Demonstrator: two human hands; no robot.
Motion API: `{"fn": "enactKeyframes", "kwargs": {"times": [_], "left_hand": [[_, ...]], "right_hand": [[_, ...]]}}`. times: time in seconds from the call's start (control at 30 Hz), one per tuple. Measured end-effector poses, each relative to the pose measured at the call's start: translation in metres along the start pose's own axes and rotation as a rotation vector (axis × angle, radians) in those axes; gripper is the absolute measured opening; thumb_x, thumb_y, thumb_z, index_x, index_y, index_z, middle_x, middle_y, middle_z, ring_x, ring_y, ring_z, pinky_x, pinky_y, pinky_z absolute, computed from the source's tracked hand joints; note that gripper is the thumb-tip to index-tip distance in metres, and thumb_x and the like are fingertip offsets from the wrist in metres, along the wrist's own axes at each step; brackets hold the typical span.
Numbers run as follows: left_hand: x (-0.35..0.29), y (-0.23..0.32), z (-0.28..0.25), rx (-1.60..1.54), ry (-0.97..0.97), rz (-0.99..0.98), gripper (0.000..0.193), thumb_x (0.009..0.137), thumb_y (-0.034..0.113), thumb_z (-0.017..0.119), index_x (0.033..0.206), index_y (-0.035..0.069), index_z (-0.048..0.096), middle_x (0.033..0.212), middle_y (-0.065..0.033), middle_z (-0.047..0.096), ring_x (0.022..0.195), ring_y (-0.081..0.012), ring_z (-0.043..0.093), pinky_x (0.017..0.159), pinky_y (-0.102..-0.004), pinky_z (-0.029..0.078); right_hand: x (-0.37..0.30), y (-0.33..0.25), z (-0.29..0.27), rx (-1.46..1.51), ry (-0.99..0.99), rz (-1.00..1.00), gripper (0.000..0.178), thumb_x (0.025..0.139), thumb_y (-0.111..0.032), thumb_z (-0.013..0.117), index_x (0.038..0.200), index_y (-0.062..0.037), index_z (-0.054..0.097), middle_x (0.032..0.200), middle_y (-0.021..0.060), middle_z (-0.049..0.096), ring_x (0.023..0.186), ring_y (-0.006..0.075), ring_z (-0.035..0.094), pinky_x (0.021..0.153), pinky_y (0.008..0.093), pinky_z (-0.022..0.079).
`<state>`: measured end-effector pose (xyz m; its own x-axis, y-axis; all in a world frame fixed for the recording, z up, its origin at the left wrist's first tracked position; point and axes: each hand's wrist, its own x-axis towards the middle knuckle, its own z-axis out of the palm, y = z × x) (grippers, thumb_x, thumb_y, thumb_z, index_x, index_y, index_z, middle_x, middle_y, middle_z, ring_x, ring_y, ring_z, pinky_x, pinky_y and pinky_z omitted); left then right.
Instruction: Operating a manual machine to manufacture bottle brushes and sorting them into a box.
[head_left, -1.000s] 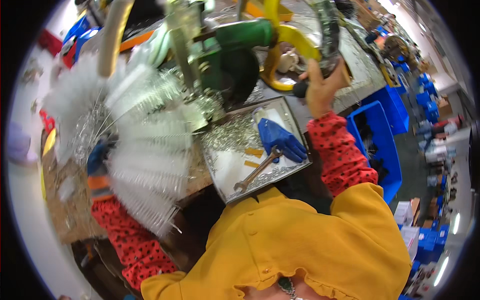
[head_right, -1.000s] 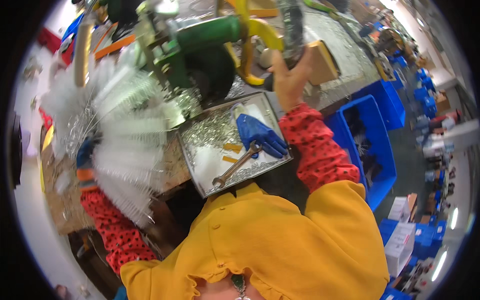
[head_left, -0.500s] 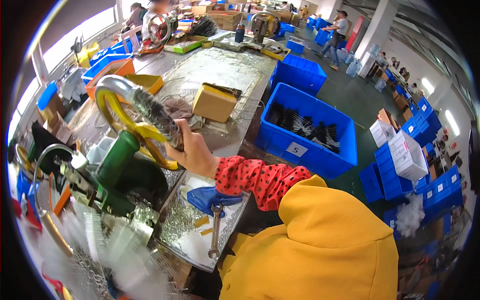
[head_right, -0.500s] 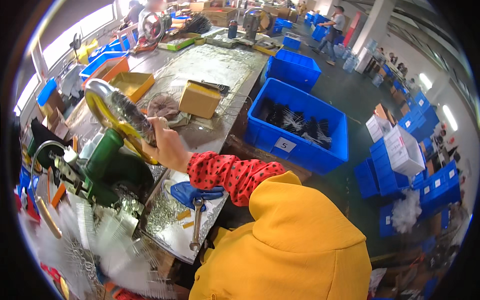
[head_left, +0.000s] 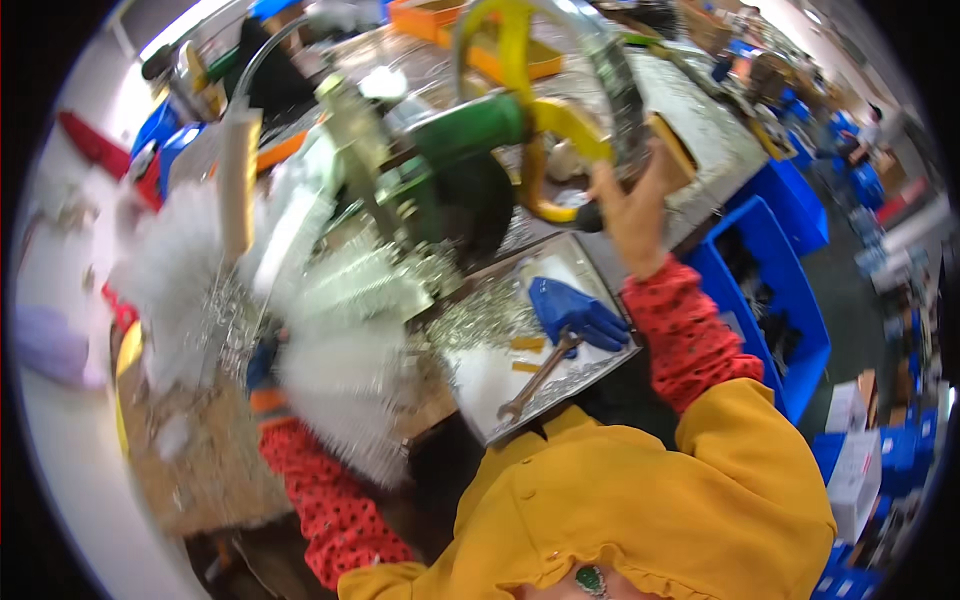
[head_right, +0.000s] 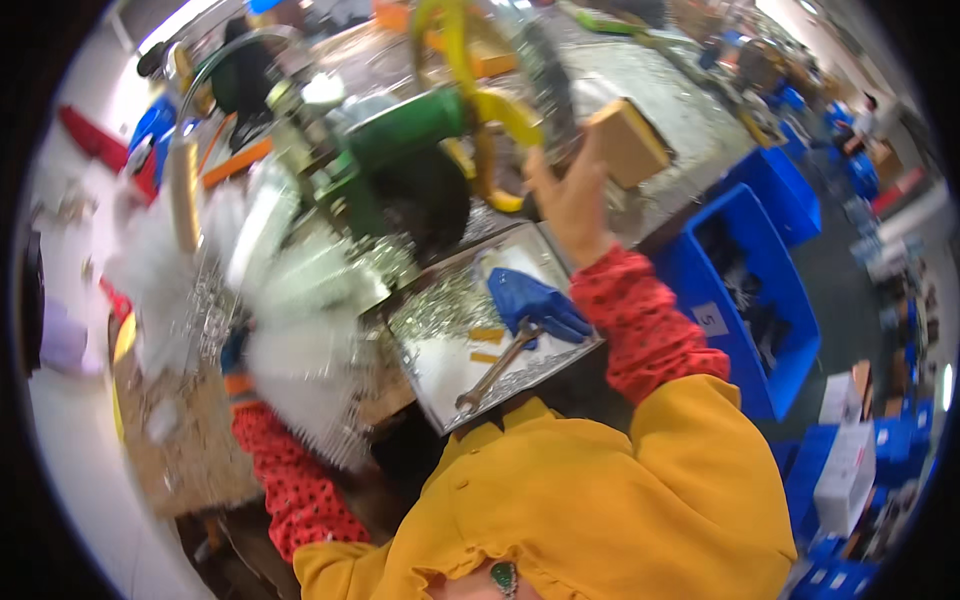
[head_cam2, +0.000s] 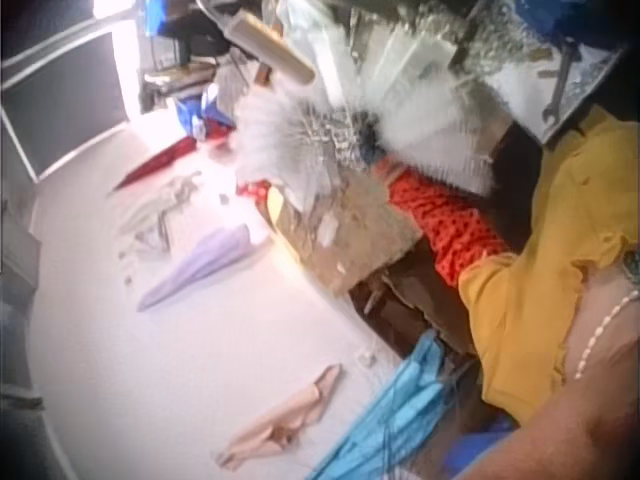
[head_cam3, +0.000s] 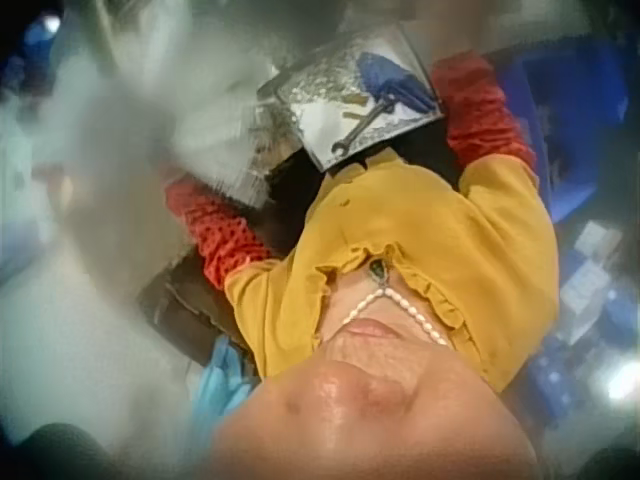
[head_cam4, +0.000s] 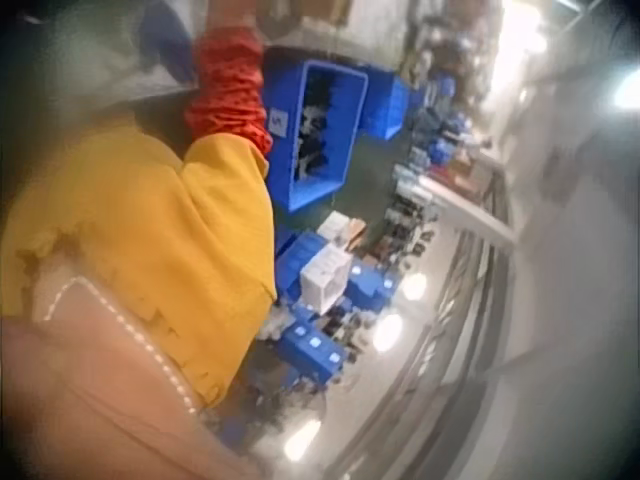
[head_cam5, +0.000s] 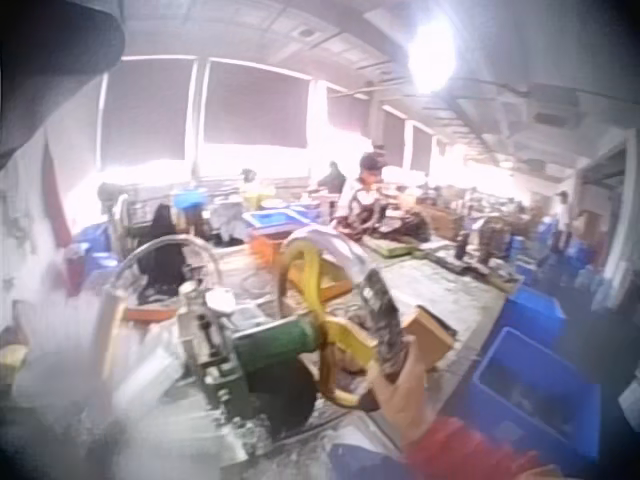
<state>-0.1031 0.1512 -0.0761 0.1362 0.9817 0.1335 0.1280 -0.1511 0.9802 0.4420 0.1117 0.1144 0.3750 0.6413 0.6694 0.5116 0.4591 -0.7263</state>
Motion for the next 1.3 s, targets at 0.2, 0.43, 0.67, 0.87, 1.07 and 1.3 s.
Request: {"fn": "enactKeyframes", "kwargs": {"times": [0.2,0.43,0.67,0.87,1.07,1.3], "left_hand": [[0.006,0.010,0.035,-0.448,0.228,-0.254,0.041,0.092,0.010,0.058,0.131,-0.001,0.051,0.119,-0.0074,0.062,0.102,-0.0141,0.059,0.092,-0.0276,0.047],[0.012,0.016,0.037,-0.415,0.241,-0.222,0.038,0.093,0.013,0.058,0.128,-0.001,0.054,0.119,-0.0066,0.062,0.102,-0.0149,0.060,0.091,-0.0280,0.048],[0.027,0.027,0.035,-0.776,0.097,-0.255,0.034,0.094,0.016,0.057,0.125,0.001,0.058,0.118,-0.0076,0.064,0.102,-0.0172,0.061,0.093,-0.0315,0.048],[0.034,0.029,0.037,-0.783,0.193,-0.331,0.037,0.092,0.015,0.061,0.127,0.001,0.057,0.122,-0.0091,0.063,0.104,-0.0193,0.061,0.094,-0.0335,0.049],[0.041,0.027,0.030,-0.793,0.145,-0.313,0.037,0.089,0.014,0.064,0.123,0.001,0.058,0.118,-0.0096,0.064,0.100,-0.0192,0.063,0.092,-0.0326,0.050],[0.059,0.008,0.014,-0.579,0.114,-0.235,0.033,0.091,0.016,0.062,0.121,0.001,0.059,0.118,-0.0085,0.064,0.106,-0.0194,0.060,0.096,-0.0307,0.048]], "right_hand": [[0.076,-0.051,0.000,-0.198,-0.268,0.083,0.026,0.087,-0.016,0.061,0.105,-0.0002,0.051,0.067,0.0060,0.058,0.050,0.0136,0.058,0.046,0.0289,0.046],[0.165,-0.085,0.023,-0.524,-0.500,-0.008,0.023,0.085,-0.018,0.058,0.078,0.0021,0.067,0.057,0.0092,0.056,0.048,0.0183,0.057,0.046,0.0299,0.045],[0.246,-0.042,0.058,-0.631,-0.979,-0.552,0.018,0.082,-0.015,0.055,0.078,-0.0052,0.070,0.063,0.0089,0.060,0.057,0.0177,0.061,0.052,0.0312,0.047],[0.223,-0.043,0.028,-0.710,-0.893,-0.647,0.018,0.082,-0.017,0.056,0.078,-0.0032,0.067,0.063,0.0099,0.059,0.055,0.0192,0.058,0.052,0.0326,0.045],[0.029,-0.050,0.020,0.043,-0.018,0.031,0.028,0.088,-0.017,0.063,0.108,-0.0007,0.051,0.069,0.0025,0.056,0.055,0.0105,0.058,0.051,0.0246,0.047],[0.020,0.016,-0.011,-0.005,-0.067,-0.036,0.029,0.087,-0.017,0.064,0.106,-0.0004,0.050,0.071,0.0049,0.061,0.057,0.0120,0.062,0.052,0.0264,0.048]]}}
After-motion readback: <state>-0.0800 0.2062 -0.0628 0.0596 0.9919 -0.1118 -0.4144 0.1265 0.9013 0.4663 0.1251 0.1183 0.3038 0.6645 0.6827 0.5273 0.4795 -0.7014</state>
